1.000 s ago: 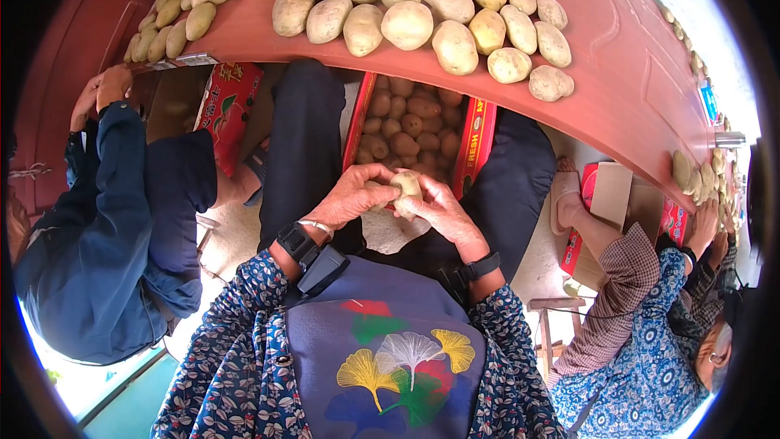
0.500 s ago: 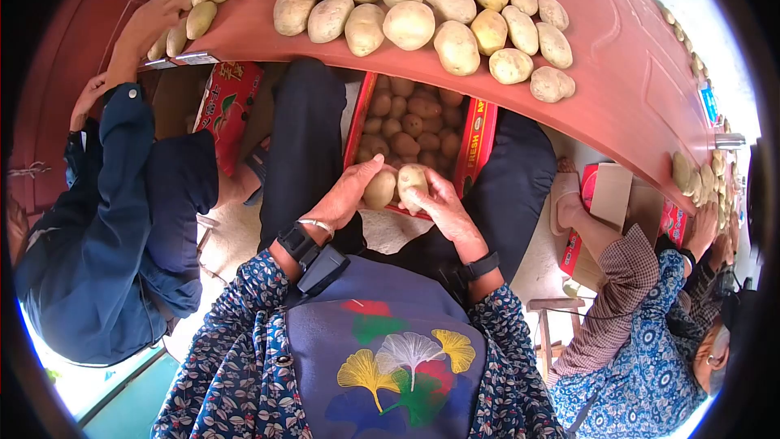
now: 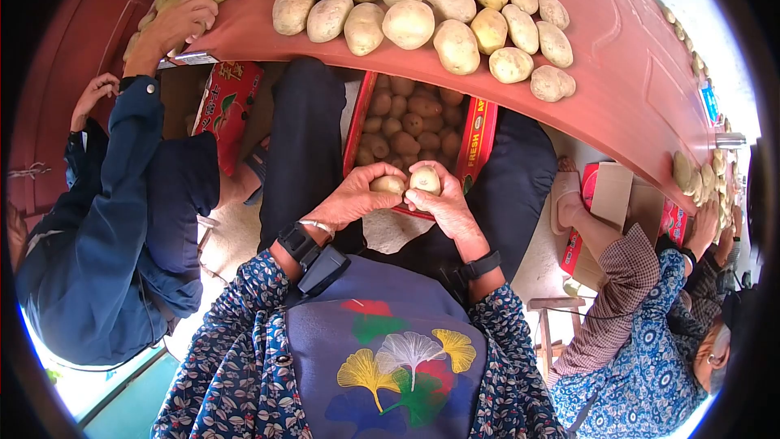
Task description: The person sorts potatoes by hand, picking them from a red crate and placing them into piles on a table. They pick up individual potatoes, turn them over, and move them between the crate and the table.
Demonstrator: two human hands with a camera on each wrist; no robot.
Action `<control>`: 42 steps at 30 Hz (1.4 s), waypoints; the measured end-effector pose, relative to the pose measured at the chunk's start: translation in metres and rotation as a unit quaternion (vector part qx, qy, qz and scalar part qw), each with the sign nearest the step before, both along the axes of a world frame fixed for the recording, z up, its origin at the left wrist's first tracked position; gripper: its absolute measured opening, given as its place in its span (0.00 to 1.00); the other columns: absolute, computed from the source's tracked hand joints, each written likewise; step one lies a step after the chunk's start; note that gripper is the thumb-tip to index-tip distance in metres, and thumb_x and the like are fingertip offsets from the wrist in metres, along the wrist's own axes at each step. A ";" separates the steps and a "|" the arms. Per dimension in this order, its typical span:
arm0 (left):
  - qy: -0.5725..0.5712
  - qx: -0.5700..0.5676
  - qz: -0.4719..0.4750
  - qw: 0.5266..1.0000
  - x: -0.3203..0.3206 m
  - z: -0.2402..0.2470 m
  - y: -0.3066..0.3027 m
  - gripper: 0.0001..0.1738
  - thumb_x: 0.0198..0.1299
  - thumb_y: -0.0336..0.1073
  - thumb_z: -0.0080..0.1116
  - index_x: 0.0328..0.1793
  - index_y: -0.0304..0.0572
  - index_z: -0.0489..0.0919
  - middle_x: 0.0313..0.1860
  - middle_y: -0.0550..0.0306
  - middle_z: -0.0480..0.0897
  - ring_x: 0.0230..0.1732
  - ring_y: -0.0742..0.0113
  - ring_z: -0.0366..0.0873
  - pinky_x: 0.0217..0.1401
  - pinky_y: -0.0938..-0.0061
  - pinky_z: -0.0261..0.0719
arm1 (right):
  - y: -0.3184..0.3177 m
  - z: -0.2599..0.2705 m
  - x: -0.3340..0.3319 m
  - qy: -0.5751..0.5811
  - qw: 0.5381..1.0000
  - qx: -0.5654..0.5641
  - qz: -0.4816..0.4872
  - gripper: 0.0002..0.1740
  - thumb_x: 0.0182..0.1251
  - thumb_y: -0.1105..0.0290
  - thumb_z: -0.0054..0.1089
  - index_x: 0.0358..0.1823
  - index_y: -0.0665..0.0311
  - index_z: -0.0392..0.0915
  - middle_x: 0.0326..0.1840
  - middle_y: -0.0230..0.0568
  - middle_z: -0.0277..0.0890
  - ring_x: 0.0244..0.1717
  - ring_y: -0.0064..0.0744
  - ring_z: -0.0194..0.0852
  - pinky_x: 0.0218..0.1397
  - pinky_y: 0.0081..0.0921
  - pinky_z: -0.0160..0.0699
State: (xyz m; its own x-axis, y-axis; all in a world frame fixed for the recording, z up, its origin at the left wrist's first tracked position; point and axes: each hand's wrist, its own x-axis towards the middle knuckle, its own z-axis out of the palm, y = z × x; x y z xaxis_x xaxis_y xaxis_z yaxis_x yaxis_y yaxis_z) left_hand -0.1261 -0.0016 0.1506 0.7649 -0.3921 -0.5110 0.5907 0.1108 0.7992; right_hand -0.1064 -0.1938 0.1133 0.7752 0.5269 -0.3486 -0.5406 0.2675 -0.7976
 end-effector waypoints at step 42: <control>-0.091 0.135 -0.096 0.982 -0.001 -0.001 -0.002 0.30 0.45 0.30 0.65 0.58 0.40 0.69 0.45 0.58 0.76 0.46 0.70 0.72 0.51 0.76 0.71 | 0.004 -0.004 -0.002 -0.094 0.984 -0.150 -0.016 0.17 0.49 0.78 0.66 0.42 0.62 0.74 0.33 0.27 0.72 0.36 0.17 0.70 0.41 0.19 0.72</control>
